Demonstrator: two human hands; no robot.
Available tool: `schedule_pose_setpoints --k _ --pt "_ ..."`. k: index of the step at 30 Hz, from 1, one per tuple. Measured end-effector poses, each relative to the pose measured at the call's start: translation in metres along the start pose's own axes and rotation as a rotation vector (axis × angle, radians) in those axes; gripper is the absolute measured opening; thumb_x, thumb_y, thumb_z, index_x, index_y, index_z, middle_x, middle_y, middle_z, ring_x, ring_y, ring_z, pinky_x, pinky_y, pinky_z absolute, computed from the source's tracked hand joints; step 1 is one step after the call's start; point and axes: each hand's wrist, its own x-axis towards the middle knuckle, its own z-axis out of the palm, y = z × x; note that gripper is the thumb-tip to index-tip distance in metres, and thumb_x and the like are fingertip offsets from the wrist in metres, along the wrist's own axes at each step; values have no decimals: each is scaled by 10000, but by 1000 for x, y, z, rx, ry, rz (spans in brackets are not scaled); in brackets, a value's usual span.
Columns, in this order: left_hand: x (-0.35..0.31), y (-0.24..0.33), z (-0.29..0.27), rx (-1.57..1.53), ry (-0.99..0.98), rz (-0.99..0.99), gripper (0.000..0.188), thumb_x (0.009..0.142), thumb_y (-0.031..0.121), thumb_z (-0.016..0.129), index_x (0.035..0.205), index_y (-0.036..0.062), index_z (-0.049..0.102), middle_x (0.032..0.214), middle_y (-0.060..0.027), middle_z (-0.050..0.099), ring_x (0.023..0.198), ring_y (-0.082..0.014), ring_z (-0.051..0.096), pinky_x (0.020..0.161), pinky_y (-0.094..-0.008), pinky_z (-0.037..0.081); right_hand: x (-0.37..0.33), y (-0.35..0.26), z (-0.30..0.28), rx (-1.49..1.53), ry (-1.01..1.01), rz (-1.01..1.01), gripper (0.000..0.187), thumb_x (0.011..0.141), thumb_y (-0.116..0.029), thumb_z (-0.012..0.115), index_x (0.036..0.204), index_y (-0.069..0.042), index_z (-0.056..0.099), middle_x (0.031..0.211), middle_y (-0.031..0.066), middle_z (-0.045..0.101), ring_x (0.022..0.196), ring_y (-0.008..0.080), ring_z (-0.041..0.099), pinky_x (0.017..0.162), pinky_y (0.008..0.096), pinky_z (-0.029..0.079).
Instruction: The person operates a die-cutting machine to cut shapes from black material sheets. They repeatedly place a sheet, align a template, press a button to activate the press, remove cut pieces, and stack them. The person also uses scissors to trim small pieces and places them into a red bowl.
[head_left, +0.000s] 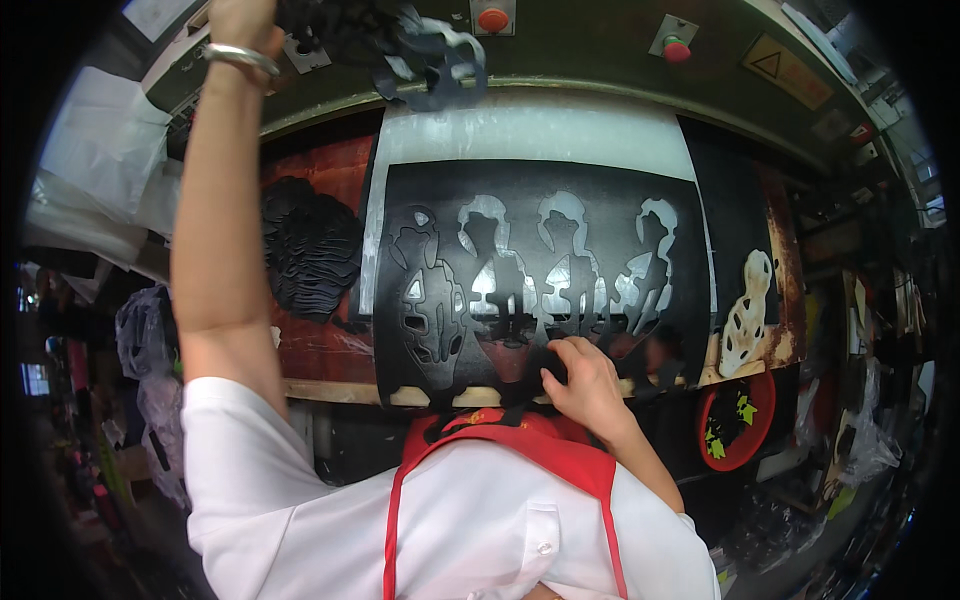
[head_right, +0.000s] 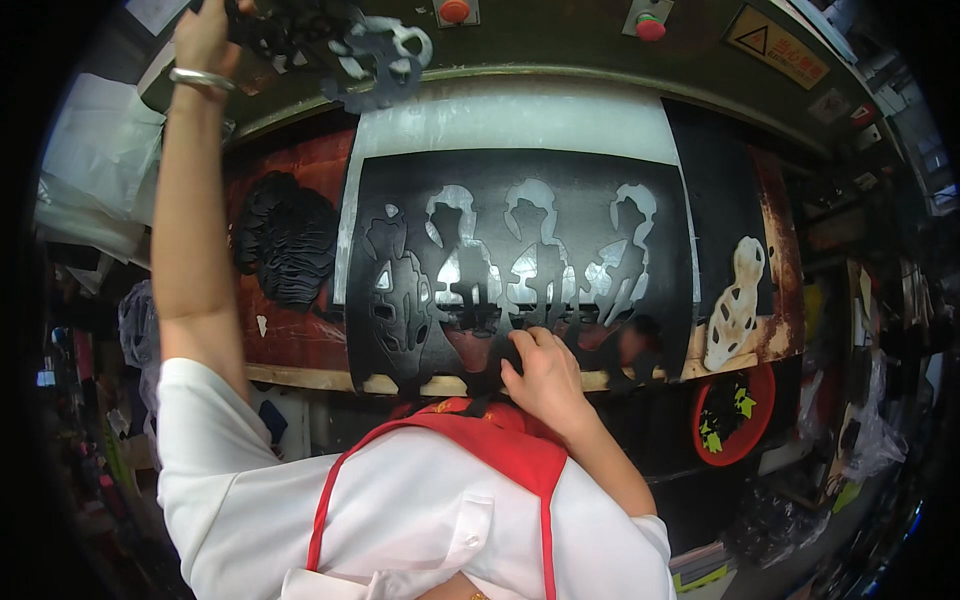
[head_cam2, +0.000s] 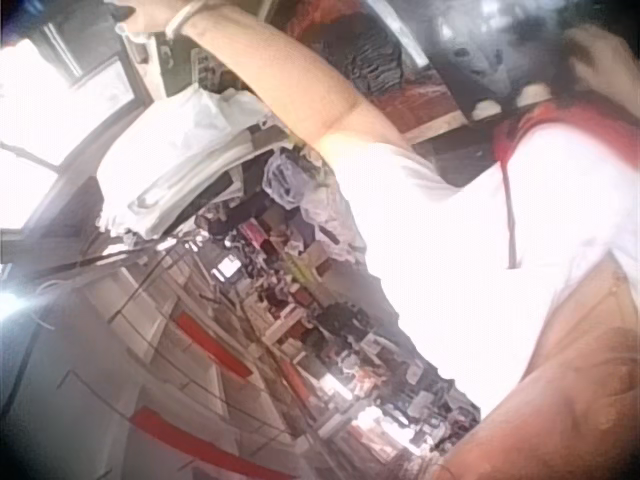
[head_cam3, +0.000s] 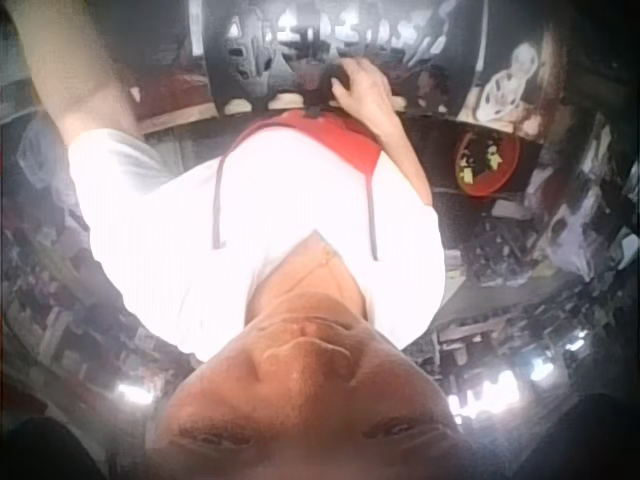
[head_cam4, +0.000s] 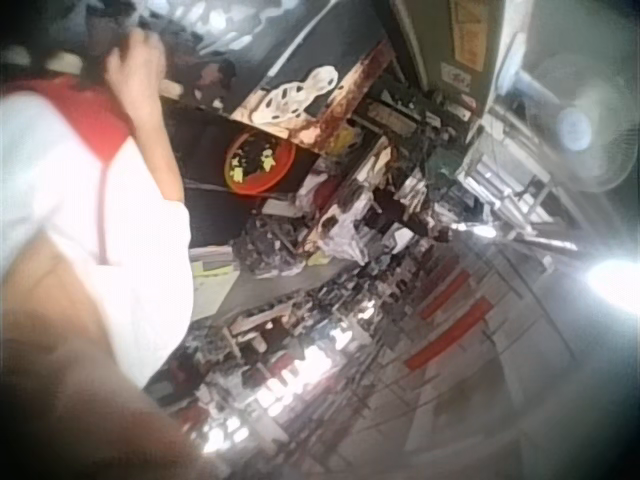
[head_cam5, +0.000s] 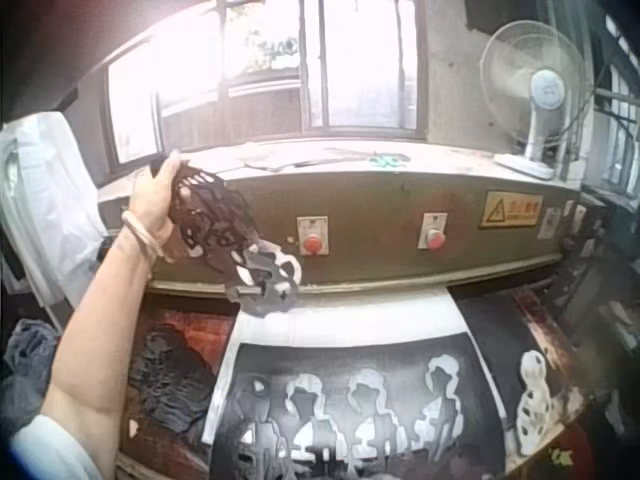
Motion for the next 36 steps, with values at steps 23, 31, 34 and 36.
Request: schedule_pose_setpoints --k 23,31,34,36 --pt "-325 -75 -59 348 -431 -434 133 949 207 633 949 83 683 895 -83 711 770 -211 660 767 -321 512 57 15 126 985 -505 117 209 797 -26 564 596 18 526 1026 132 723 803 134 625 720 320 492" --pt "-137 38 -64 169 -59 -30 262 1001 276 595 913 41 670 848 -92 718 650 -108 624 571 -237 486 49 8 147 159 -134 14 243 714 -235 654 601 -35 573 632 189 606 605 375 620 579 450 506" --pt "-113 110 -53 308 250 -95 234 971 248 649 920 22 679 834 -91 716 618 -78 587 540 -211 450 46 9 152 50 -19 -87 215 714 -233 642 627 -41 602 649 202 622 632 393 640 606 496 529" --pt "-94 164 -56 166 221 153 224 972 234 644 937 16 680 859 -98 721 580 -71 565 504 -200 435 45 9 155 5 -41 -103 200 723 -241 633 685 -46 648 675 209 642 658 406 652 627 510 542"
